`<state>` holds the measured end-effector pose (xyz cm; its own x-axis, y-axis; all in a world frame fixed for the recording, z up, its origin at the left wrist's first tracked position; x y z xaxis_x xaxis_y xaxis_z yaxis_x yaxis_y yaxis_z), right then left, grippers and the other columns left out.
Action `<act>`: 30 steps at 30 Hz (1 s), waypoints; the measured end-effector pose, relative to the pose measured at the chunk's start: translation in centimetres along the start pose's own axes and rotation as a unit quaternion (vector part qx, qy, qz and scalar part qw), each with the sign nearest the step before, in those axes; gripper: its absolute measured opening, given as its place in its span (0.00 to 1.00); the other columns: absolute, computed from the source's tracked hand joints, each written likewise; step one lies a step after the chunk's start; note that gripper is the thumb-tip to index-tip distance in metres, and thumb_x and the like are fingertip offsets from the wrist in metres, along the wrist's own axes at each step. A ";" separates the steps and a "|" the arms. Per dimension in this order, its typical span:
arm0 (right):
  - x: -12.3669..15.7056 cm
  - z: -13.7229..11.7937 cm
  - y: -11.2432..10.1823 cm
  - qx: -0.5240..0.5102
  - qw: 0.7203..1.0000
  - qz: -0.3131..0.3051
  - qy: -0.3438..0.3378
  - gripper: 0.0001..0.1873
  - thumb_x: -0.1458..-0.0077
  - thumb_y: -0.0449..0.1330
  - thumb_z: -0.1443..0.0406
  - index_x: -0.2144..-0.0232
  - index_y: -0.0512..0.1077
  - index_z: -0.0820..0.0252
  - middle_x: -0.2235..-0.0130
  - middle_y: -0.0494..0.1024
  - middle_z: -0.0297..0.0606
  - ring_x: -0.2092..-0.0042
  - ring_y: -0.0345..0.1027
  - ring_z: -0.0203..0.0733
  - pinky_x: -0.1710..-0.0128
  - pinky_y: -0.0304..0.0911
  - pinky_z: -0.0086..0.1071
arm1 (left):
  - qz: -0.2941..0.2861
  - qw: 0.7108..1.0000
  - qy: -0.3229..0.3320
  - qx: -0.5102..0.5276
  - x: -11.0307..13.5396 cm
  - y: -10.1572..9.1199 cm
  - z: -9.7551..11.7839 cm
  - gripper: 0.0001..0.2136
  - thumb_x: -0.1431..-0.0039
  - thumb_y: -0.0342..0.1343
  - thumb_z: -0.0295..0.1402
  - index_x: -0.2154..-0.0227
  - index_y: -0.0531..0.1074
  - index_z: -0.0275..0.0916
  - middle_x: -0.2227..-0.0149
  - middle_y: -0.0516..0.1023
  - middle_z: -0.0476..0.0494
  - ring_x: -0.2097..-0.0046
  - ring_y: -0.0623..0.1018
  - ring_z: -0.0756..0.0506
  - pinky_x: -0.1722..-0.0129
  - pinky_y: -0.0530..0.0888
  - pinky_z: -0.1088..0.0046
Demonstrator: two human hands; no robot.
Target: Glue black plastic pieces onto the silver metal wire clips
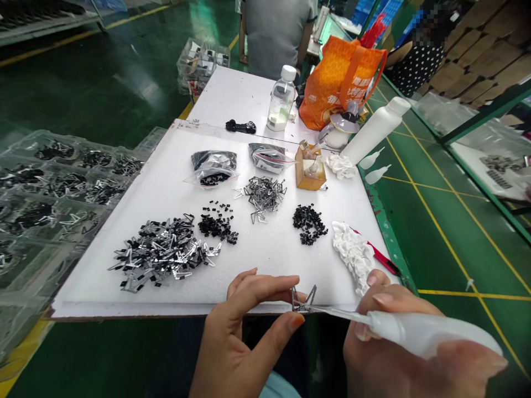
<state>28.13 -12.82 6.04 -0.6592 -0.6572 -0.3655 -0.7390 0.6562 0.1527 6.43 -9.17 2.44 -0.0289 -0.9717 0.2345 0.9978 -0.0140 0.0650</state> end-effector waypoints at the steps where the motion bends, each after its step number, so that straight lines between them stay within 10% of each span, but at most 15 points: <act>1: 0.0 0.0 -0.1 0.001 1.000 0.003 -0.002 0.28 0.36 0.55 0.41 0.71 0.82 0.52 0.78 0.67 0.31 0.67 0.67 0.46 0.42 0.60 0.44 | 0.000 1.000 0.000 0.000 0.0 0.0 0.0 0.10 0.45 0.71 0.37 0.60 0.85 0.60 0.62 0.90 0.56 0.53 0.87 0.41 0.26 0.54 0.51; 30: -0.1 1.4 -1.6 -0.032 0.999 0.006 0.023 0.30 0.40 0.57 0.38 0.70 0.82 0.53 0.77 0.73 0.30 0.65 0.74 0.40 0.44 0.67 0.36 | -0.010 1.000 -0.003 0.002 0.0 -0.1 -0.3 0.12 0.43 0.71 0.36 0.58 0.84 0.62 0.62 0.89 0.59 0.52 0.86 0.43 0.25 0.53 0.55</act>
<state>29.55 -13.31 4.54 -0.6725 -0.6668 -0.3213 -0.7375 0.6401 0.2154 6.32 -9.21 2.08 -0.0485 -0.9698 0.2392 0.9968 -0.0319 0.0727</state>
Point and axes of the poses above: each hand's wrist, its own x-axis away from the middle knuckle, its own y-axis out of the palm, z = x × y, the point moved 9 cm from there along -x, towards the middle knuckle
